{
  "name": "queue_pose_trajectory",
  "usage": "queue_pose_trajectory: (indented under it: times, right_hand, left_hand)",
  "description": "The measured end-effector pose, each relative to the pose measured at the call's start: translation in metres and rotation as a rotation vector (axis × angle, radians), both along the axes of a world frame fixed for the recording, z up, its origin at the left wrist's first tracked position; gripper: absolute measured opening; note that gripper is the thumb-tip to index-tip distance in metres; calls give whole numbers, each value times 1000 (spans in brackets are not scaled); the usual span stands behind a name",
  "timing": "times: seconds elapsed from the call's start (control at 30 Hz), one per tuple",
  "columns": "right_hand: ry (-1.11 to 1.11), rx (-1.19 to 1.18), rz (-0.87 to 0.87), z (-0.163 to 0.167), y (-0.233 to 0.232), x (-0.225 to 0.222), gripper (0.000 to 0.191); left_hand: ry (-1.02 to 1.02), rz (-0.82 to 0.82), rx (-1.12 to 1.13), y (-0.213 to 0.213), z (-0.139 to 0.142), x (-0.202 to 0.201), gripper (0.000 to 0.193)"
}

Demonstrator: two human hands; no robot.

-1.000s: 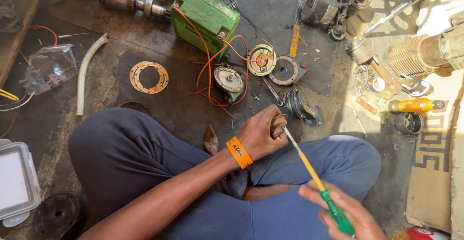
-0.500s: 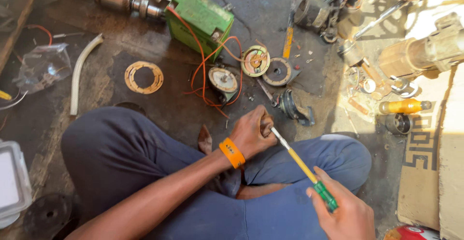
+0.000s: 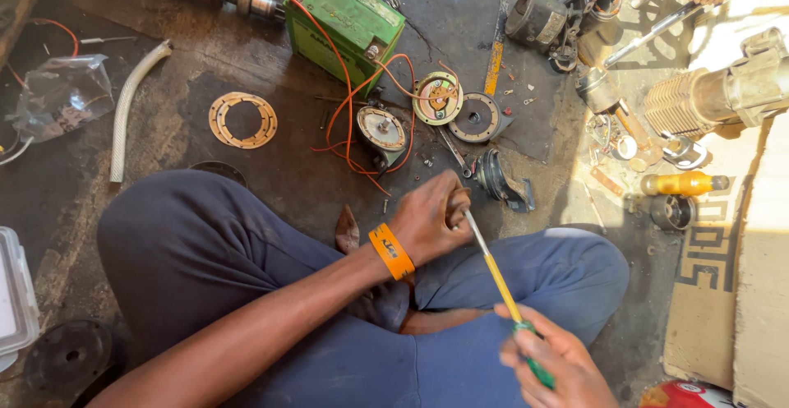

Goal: The person sits on the floor and uses a screwdriver to adjust small screws on a circular electrical component. They then connect wires from a green battery to the component and use a metal file to scrape the battery terminals.

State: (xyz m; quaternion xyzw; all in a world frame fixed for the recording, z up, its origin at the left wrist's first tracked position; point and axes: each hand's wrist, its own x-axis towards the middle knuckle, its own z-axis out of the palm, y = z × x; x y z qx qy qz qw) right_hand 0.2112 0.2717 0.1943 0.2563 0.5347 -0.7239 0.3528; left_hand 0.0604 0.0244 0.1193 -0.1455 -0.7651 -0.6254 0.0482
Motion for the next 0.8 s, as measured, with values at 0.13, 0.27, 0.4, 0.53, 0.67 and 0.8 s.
queue_pose_trajectory:
  times: [0.13,0.27,0.4,0.53,0.67,0.8]
  right_hand:
    - [803,1228,425,-1,-25,1,57]
    - [875,1455,516,1,-15,-1,59]
    - [612,825,282,-5,44,-1,61]
    - [187,115,89,-22,104,6,62]
    - [-83,-588,-31,-39,101,34,65]
    - [11,-282,47,-45,57,29,56]
  left_hand:
    - [11,40,-27,-6,0,-5,30]
    - [-62,3,-79,-4,2,-5,31]
    - [-71,-49,29,4,4,0,26]
    - [-72,-64,64,7,7,6,23]
    - [58,-87,98,7,10,8,23]
    - [38,-130,24,2,7,7,27]
